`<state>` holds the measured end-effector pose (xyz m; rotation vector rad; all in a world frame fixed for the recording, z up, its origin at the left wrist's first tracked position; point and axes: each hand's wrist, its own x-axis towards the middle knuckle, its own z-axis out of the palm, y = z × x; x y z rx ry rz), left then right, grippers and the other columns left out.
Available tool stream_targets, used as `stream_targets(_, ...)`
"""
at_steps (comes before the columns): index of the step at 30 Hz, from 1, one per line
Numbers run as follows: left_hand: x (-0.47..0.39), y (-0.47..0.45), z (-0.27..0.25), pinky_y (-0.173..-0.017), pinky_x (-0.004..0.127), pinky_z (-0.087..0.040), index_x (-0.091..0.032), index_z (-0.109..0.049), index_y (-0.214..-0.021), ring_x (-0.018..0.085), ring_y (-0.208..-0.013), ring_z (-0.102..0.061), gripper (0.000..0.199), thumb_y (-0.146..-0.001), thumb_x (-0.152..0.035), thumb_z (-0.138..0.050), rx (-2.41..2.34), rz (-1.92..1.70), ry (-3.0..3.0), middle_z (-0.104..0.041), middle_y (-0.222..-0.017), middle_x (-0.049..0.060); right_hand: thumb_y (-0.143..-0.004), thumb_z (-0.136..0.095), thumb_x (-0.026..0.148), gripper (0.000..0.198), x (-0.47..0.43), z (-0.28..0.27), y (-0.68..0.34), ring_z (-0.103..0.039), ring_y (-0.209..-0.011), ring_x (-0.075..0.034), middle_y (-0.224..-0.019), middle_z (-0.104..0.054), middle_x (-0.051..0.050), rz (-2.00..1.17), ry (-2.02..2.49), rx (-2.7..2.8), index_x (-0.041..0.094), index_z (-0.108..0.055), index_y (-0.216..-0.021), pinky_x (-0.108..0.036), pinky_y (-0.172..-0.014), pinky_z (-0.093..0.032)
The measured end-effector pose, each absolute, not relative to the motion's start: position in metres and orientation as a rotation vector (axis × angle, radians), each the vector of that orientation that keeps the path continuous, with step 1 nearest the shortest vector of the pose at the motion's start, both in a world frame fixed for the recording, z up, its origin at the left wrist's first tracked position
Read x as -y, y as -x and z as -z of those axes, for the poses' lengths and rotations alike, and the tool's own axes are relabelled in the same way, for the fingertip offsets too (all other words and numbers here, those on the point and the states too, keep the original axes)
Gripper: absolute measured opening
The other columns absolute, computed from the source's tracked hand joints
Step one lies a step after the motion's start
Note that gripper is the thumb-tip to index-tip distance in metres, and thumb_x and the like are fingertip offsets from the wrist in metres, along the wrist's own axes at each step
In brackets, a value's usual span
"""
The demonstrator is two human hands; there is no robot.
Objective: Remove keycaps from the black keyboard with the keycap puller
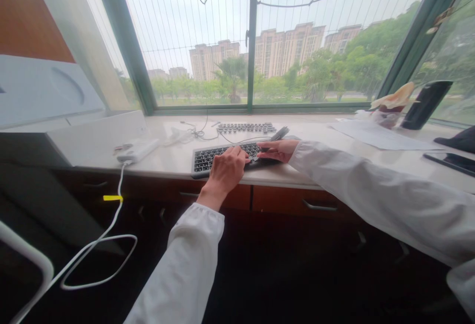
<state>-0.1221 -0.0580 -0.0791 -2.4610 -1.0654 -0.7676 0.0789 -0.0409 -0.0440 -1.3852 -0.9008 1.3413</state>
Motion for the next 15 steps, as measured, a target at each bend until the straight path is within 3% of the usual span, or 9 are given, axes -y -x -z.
stream_targets(8, 0.059, 0.122, 0.078, -0.063, 0.028, -0.041, -0.022, -0.064, -0.1, 0.02, -0.096, -0.061, 0.023, -0.097, -0.033, -0.045, 1.152, 0.798, 2.486, -0.066, -0.103, 0.005, -0.08, -0.07, 0.009, 0.015, 0.035, 0.038, -0.074, -0.07, -0.069, -0.015, -0.078, -0.063, -0.008, -1.356, 1.411, 1.003, 0.004, -0.062, -0.091, -0.017, -0.067, -0.061)
stream_targets(15, 0.057, 0.121, 0.08, -0.07, 0.031, -0.042, -0.023, -0.065, -0.1, 0.023, -0.097, -0.061, 0.024, -0.096, -0.035, -0.046, 1.207, 0.812, 2.475, -0.066, -0.104, 0.005, -0.075, -0.076, 0.011, 0.024, 0.038, 0.041, -0.069, -0.07, -0.073, -0.016, -0.078, -0.057, -0.004, -1.266, 1.37, 0.983, 0.005, -0.059, -0.092, -0.018, -0.066, -0.062)
